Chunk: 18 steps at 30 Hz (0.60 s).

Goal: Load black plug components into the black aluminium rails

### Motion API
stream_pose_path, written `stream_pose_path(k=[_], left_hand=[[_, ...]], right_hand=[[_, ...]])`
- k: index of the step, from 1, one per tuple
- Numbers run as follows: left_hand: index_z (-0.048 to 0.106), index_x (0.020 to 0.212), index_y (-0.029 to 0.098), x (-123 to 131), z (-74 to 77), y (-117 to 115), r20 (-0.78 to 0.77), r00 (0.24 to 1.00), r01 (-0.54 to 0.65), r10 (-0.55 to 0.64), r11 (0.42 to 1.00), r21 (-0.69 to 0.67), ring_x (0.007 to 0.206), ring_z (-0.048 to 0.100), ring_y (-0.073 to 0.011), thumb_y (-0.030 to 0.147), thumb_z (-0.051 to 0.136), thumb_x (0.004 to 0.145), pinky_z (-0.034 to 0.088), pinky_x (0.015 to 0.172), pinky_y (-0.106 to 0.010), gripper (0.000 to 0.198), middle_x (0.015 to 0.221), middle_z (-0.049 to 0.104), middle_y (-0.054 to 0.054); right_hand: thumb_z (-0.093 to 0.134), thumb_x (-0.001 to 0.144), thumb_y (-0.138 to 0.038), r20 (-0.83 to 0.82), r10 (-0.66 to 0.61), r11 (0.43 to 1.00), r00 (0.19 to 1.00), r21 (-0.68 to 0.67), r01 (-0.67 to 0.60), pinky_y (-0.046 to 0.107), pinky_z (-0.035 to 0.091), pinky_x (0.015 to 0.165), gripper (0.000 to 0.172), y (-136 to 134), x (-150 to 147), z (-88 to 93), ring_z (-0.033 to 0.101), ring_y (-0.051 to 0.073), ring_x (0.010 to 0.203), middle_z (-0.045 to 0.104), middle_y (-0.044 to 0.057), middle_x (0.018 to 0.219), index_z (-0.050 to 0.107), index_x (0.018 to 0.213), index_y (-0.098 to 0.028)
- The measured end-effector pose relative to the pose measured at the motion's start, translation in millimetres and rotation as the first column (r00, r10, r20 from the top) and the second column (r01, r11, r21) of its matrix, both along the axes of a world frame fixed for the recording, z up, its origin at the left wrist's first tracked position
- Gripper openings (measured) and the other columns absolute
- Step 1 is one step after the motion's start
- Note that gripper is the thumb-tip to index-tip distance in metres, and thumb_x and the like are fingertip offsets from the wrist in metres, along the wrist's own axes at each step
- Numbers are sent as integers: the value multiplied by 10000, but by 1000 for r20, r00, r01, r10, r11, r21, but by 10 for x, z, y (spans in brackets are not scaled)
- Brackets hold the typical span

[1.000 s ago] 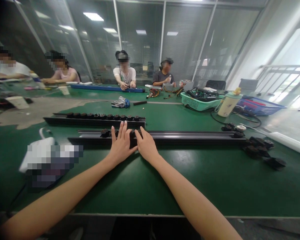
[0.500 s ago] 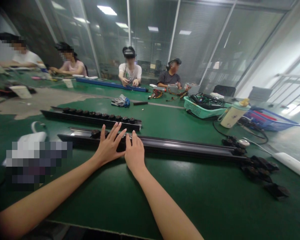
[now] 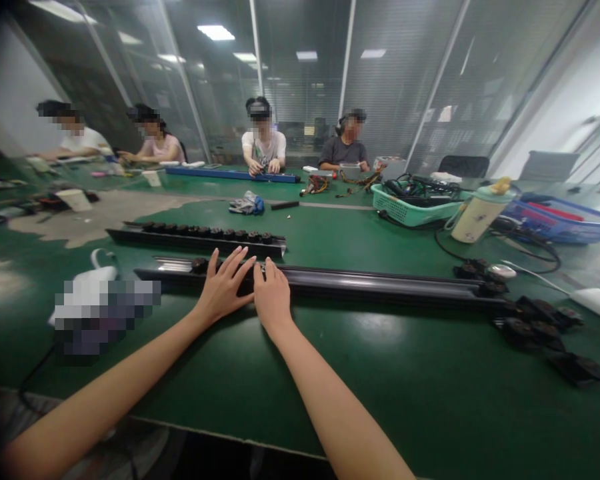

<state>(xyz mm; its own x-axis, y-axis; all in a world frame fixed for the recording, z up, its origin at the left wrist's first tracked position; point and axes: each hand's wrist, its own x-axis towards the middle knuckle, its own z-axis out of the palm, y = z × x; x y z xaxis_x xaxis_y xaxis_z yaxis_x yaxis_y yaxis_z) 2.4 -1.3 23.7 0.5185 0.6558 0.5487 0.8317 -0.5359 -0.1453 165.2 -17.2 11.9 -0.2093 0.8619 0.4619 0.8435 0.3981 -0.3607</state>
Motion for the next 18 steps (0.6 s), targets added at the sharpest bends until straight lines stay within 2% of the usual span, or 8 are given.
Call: stream_pose_path(k=[4, 7, 11, 18], left_hand=[[505, 1506, 170, 1, -4, -39, -15, 1000, 1, -1, 1000, 15, 1546, 323, -320, 524, 517, 961, 66, 1289, -615, 650, 1626, 409, -189], [524, 1485, 136, 11, -2, -46, -15, 1000, 0, 0, 1000, 16, 1540, 338, -316, 504, 490, 984, 82, 1292, -607, 623, 1605, 438, -200], [539, 1480, 162, 15, -7, -20, 6, 1000, -4, 4, 1000, 7, 1528, 360, -318, 466, 501, 980, 121, 1288, -612, 587, 1599, 456, -179], [555, 1472, 197, -24, -32, 39, 9, 1000, -4, 4, 1000, -16, 1533, 348, -320, 465, 485, 982, 140, 1285, -614, 563, 1579, 492, -149]], right_hand=[[369, 1037, -160, 59, 26, 999, 998, -29, -25, 421, 520, 1012, 418, 67, 68, 150, 603, 271, 1223, 601, 177, 1377, 623, 1368, -200], [430, 1035, -181, 132, 80, 997, 988, -33, -76, 357, 549, 911, 343, 117, 139, 257, 610, 247, 1139, 646, 139, 1228, 679, 1264, -231], [464, 1028, -185, 205, 145, 989, 968, -24, -143, 337, 536, 893, 297, 160, 226, 352, 600, 235, 1097, 644, 122, 1182, 709, 1189, -238], [513, 1035, -245, 268, 227, 973, 936, -111, -204, 311, 511, 875, 237, 229, 300, 490, 613, 224, 1086, 645, 113, 1158, 723, 1140, -213]])
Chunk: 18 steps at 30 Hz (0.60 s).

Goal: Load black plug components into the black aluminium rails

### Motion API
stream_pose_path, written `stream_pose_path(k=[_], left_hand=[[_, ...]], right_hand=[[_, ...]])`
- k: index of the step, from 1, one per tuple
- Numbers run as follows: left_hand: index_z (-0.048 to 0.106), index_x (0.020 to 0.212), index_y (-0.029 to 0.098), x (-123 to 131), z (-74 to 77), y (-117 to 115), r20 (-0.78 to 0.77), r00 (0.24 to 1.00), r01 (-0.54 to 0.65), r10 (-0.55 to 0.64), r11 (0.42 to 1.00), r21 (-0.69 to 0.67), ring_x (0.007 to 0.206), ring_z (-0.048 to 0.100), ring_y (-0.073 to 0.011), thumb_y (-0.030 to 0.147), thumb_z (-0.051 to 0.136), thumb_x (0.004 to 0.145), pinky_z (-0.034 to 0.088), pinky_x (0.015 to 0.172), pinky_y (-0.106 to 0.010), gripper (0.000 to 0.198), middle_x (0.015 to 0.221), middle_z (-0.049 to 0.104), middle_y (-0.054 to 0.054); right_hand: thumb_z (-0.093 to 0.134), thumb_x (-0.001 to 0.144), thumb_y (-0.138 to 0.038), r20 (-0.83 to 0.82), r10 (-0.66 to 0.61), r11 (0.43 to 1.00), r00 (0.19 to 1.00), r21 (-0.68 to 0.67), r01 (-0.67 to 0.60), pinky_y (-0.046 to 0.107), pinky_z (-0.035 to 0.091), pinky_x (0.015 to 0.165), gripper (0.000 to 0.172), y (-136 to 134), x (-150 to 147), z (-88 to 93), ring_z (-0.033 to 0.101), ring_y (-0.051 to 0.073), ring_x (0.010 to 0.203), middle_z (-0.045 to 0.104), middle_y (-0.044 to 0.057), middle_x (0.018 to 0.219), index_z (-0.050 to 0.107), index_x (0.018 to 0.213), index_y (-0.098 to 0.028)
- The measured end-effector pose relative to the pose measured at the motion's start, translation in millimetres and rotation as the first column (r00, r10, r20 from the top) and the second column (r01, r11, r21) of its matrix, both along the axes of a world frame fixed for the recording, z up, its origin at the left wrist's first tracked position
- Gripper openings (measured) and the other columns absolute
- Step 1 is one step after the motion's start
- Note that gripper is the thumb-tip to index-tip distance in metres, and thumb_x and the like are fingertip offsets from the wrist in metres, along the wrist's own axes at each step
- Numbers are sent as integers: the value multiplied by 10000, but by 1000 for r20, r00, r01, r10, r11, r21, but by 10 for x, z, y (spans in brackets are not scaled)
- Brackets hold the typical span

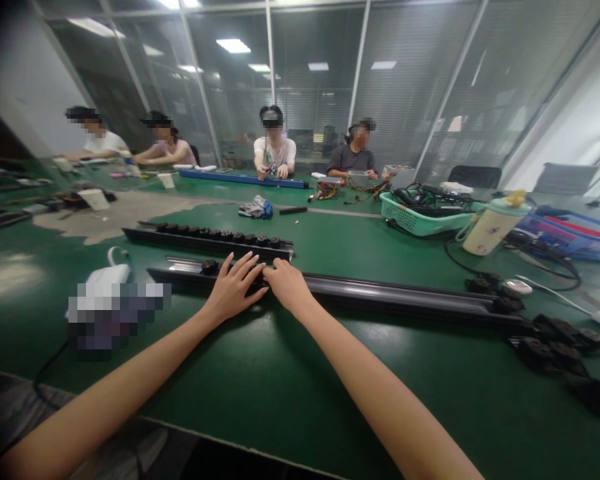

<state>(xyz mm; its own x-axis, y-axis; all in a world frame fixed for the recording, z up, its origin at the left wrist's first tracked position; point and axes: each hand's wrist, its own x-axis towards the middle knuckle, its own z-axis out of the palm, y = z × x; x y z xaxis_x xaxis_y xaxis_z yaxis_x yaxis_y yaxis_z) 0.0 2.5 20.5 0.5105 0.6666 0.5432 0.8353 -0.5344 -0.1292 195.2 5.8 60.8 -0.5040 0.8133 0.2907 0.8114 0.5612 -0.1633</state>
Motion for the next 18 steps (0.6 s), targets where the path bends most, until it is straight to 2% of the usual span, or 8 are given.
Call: stream_pose_path(k=[8, 18], left_hand=[[579, 1429, 145, -15, -2, 35, -15, 1000, -1, 1, 1000, -10, 1478, 423, -312, 518, 455, 994, 136, 1300, -577, 586, 1451, 611, -155], [566, 1416, 148, -8, -44, 77, 3, 1000, 2, -2, 1000, -10, 1383, 498, -315, 560, 490, 975, 224, 1281, -545, 609, 1365, 632, -153]], right_hand=[[571, 997, -184, -96, 148, 986, 984, -62, -154, 334, 493, 965, 304, 162, 111, -38, 598, 215, 1156, 624, 112, 1249, 665, 1287, -194], [568, 982, -168, -176, 256, 962, 951, -56, -269, 374, 485, 1026, 315, 298, 208, -127, 592, 221, 1167, 633, 115, 1234, 670, 1280, -194]])
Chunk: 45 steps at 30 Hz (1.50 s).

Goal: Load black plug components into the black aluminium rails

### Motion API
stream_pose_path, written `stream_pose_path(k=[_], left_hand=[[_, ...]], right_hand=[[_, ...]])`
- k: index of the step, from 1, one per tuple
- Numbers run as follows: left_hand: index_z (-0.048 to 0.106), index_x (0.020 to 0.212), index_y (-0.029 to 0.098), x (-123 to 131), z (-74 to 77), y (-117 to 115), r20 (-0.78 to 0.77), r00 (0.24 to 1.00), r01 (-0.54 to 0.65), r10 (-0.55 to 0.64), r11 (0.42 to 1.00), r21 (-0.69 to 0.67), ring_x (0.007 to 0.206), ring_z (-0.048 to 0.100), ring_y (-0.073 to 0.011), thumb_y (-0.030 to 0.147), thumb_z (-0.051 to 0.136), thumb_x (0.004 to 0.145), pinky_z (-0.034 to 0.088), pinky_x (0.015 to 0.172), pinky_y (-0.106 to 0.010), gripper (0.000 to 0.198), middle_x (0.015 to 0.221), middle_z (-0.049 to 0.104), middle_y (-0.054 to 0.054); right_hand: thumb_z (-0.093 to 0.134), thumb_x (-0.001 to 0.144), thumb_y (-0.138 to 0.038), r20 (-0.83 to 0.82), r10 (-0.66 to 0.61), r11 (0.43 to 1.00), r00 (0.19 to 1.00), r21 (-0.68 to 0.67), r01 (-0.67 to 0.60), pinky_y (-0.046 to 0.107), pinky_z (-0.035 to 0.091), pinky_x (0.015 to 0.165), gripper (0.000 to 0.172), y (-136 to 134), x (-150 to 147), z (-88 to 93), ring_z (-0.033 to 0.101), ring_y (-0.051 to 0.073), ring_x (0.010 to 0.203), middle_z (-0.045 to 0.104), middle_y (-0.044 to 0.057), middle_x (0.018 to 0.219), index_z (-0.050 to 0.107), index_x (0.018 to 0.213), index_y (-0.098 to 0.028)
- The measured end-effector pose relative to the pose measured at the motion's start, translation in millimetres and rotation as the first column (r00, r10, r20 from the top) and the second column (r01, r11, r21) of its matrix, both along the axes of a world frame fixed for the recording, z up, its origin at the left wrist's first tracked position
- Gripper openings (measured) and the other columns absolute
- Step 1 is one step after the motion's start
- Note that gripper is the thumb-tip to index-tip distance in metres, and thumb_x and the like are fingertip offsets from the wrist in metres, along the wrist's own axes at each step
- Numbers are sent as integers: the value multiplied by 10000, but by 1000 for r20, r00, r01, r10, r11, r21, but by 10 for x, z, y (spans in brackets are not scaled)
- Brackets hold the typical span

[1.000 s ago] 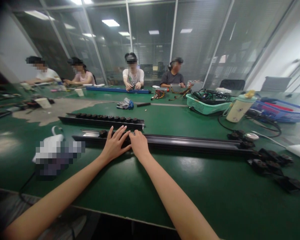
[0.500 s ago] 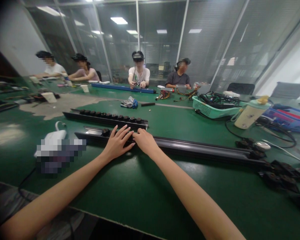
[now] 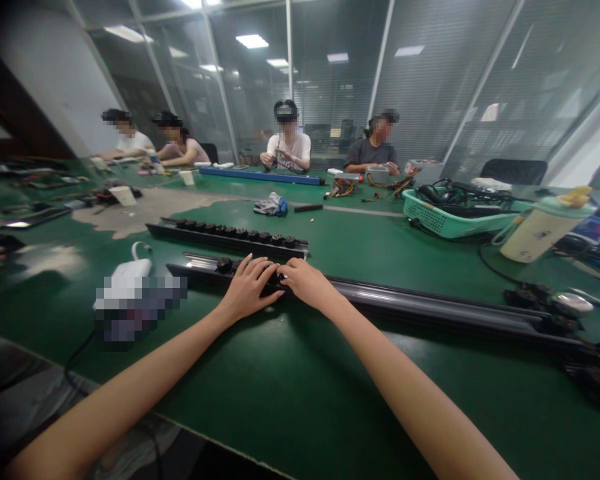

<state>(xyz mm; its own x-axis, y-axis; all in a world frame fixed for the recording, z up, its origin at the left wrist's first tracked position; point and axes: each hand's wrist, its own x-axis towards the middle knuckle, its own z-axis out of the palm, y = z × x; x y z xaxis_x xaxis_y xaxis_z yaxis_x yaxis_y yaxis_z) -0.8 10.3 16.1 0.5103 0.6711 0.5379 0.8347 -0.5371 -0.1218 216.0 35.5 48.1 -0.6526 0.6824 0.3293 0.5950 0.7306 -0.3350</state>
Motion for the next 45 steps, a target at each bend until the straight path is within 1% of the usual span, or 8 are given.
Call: stream_pose_path(k=[3, 7, 12, 16, 25, 30, 38, 45], left_hand=[[574, 1398, 158, -9, -7, 8, 3, 1000, 13, -14, 1000, 22, 1353, 523, -319, 563, 506, 971, 249, 1267, -552, 592, 1348, 642, -150], [574, 1387, 177, -4, -10, 5, 14, 1000, 14, -15, 998, 58, 1318, 551, -321, 560, 512, 975, 177, 1266, -611, 565, 1306, 667, -142], [574, 1382, 169, -3, -7, -2, 19, 1000, 15, -16, 998, 56, 1299, 557, -324, 555, 528, 971, 240, 1224, -587, 565, 1303, 668, -150], [563, 1387, 166, -7, -4, -11, 15, 1000, 14, -14, 999, 46, 1300, 548, -326, 555, 522, 976, 292, 1174, -558, 568, 1321, 658, -155], [565, 1382, 195, -6, 5, -17, 41, 999, 14, -15, 999, 36, 1288, 549, -316, 555, 526, 973, 265, 1172, -545, 547, 1298, 662, -141], [563, 1385, 180, -10, 9, -23, 37, 999, 15, -16, 999, 37, 1283, 552, -317, 556, 526, 974, 268, 1165, -552, 559, 1300, 660, -150], [558, 1390, 178, -10, 15, -30, 38, 999, 22, -23, 999, 25, 1289, 542, -323, 570, 529, 964, 267, 1165, -559, 580, 1302, 655, -154], [559, 1396, 182, -2, 34, -40, 41, 999, 20, -21, 1000, 20, 1281, 544, -328, 567, 547, 951, 268, 1167, -561, 588, 1301, 651, -153]], right_hand=[[557, 986, -159, -23, 15, 1000, 1000, -1, -15, 376, 478, 1045, 318, 11, 21, -22, 591, 219, 1194, 640, 112, 1244, 670, 1281, -201], [550, 985, -137, -39, 17, 1000, 999, 3, -17, 371, 479, 1054, 313, 19, 33, -41, 595, 214, 1219, 655, 108, 1245, 696, 1252, -212], [536, 977, -114, -28, -4, 1000, 1000, 8, 5, 372, 486, 1050, 318, 10, 37, -20, 614, 218, 1199, 672, 111, 1241, 740, 1202, -207], [533, 980, -120, -18, -13, 1000, 1000, -3, 13, 365, 486, 1048, 319, -3, 49, 14, 625, 222, 1187, 680, 116, 1242, 751, 1199, -197], [543, 980, -127, 37, -20, 999, 999, -32, 21, 348, 486, 1035, 320, -19, 36, 84, 636, 222, 1181, 692, 116, 1230, 749, 1216, -191], [538, 991, -148, 42, -12, 1000, 999, -13, 12, 331, 486, 1027, 311, -13, 49, 75, 637, 213, 1180, 698, 106, 1222, 750, 1211, -208], [545, 982, -143, 43, -11, 999, 999, -30, 13, 335, 481, 1040, 313, -7, 107, 76, 640, 217, 1177, 698, 102, 1236, 748, 1213, -199], [553, 992, -177, 46, -8, 999, 999, -47, 10, 328, 482, 1036, 292, 6, 164, 97, 649, 208, 1159, 709, 98, 1213, 757, 1199, -207]])
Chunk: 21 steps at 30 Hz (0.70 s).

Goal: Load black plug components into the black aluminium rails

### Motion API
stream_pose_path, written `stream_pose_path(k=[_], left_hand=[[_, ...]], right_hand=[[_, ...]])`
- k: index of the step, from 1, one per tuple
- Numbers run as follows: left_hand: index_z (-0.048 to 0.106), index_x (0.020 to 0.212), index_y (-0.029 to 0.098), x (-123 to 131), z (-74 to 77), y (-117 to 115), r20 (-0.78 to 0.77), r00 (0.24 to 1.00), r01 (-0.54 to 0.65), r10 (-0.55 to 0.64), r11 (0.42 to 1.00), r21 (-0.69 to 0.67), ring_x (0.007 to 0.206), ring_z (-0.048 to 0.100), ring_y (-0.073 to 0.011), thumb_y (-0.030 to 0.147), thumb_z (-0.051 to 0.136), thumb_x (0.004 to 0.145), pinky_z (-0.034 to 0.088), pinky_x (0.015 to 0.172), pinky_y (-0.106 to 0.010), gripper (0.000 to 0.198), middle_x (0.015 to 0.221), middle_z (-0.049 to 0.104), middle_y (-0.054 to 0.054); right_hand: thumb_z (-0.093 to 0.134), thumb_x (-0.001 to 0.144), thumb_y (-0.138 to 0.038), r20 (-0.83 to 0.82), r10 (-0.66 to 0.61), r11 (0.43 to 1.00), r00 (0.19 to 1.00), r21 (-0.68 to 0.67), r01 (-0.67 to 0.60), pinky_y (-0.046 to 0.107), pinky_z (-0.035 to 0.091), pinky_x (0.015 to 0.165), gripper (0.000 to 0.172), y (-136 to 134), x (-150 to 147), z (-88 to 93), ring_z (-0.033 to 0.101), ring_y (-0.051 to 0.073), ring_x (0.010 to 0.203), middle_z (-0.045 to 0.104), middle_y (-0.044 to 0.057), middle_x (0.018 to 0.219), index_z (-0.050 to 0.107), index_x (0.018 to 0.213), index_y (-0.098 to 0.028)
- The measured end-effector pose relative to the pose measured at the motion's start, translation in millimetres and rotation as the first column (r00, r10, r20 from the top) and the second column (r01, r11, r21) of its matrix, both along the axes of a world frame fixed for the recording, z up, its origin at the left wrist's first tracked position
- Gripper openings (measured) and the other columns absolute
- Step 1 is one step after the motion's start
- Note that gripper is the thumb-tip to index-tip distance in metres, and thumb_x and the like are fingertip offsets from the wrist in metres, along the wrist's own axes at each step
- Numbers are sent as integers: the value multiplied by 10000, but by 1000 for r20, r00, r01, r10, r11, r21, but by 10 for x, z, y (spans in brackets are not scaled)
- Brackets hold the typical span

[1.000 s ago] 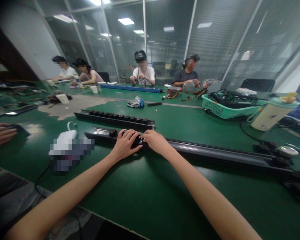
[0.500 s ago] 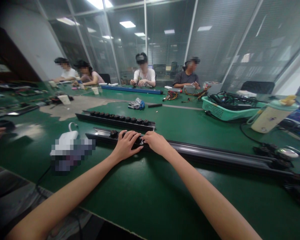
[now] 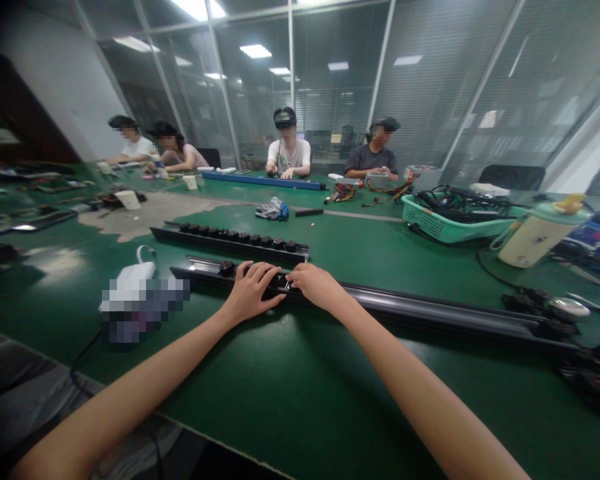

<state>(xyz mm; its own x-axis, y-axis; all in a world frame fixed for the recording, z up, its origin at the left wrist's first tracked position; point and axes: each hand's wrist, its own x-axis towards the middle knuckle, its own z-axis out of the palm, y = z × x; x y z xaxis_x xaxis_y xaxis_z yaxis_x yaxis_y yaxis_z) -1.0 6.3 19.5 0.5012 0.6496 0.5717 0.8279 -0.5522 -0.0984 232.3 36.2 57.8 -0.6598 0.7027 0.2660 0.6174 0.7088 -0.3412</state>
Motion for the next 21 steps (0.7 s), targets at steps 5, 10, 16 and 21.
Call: stream_pose_path(k=[5, 10, 16, 21], left_hand=[[553, 1403, 185, -8, -9, 4, -6, 1000, -4, 4, 1000, 3, 1289, 537, -325, 571, 523, 963, 267, 1166, -557, 586, 1301, 648, -158], [557, 1402, 204, -7, -7, 1, 3, 1000, -4, 4, 1000, -4, 1281, 539, -320, 566, 529, 958, 267, 1163, -550, 574, 1300, 650, -147], [559, 1395, 201, -9, 2, -6, 0, 1000, -6, 6, 1000, -10, 1281, 539, -315, 570, 517, 965, 259, 1168, -550, 568, 1296, 651, -146], [564, 1389, 196, -14, -3, -4, 1, 1000, -9, 9, 1000, -12, 1285, 537, -316, 570, 525, 963, 259, 1172, -549, 569, 1301, 649, -146]], right_hand=[[552, 992, -180, -2, 8, 1000, 1000, -1, -8, 335, 489, 1031, 295, 8, 22, -5, 651, 210, 1162, 713, 106, 1206, 756, 1206, -199], [557, 989, -177, -16, 13, 1000, 1000, 3, -13, 342, 498, 1024, 295, 5, 26, -3, 658, 213, 1152, 719, 110, 1200, 759, 1202, -200], [562, 982, -168, -9, 18, 1000, 1000, 5, -18, 339, 496, 1029, 301, 9, 24, 3, 663, 215, 1145, 720, 110, 1209, 762, 1204, -200], [563, 982, -175, 1, 22, 1000, 1000, 13, -22, 332, 490, 1034, 294, 10, 28, 13, 665, 212, 1140, 722, 102, 1207, 770, 1187, -204]])
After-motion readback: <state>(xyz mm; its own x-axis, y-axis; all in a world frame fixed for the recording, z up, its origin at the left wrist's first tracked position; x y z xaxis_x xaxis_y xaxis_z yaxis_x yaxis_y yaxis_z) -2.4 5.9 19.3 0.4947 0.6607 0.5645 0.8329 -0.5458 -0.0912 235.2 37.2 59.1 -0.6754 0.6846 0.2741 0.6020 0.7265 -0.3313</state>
